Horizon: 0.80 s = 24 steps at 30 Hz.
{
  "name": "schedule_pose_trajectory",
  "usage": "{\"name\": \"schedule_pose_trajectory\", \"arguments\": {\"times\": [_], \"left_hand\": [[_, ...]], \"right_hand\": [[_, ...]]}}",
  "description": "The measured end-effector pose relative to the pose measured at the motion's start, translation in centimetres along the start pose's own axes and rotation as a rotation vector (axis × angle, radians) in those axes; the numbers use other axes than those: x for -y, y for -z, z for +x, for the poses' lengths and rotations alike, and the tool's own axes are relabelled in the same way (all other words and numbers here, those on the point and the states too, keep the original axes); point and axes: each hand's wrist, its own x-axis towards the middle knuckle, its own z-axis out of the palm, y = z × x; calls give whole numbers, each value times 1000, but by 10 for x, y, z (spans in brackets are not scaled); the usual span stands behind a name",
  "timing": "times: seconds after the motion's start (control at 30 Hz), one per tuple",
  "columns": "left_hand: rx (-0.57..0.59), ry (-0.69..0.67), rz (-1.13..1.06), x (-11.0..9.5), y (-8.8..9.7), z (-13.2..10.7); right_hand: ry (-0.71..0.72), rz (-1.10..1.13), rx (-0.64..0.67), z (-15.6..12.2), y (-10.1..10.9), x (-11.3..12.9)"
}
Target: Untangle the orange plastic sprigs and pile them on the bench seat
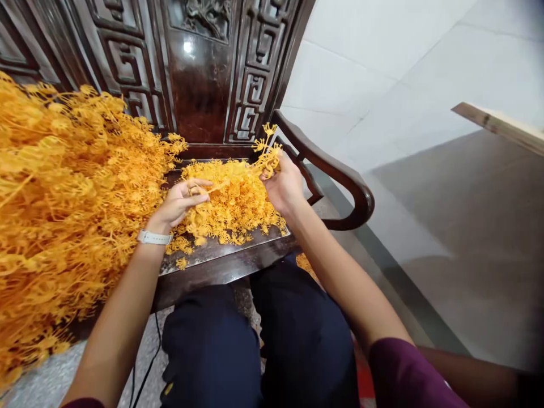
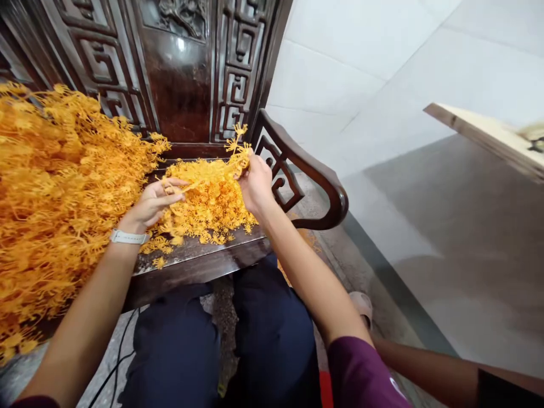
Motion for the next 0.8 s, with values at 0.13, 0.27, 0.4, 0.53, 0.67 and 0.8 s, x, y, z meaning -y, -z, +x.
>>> {"name": "schedule_pose_trajectory", "arguments": {"times": [0.13,0.27,0.4,0.53,0.67,0.8], "left_hand": [[-16,-86,80,-12,-7,12],[-17,-171,69,-41,-16,30],[-167,-328,112,-71,-16,46],[-266,-477,342,-88,-16,49],[-288,-425,716,-98,-21,40],[-193,-386,1114,-109,-42,20]], "right_hand": [[43,-9,-60,25,-3,6],[46,56,-131,38,4,6],[38,128,-205,26,14,-1],[-47,183,-282,6,19,-8],[-84,206,-286,-9,15,-9],[-98,221,-237,-23,3,-4]]}}
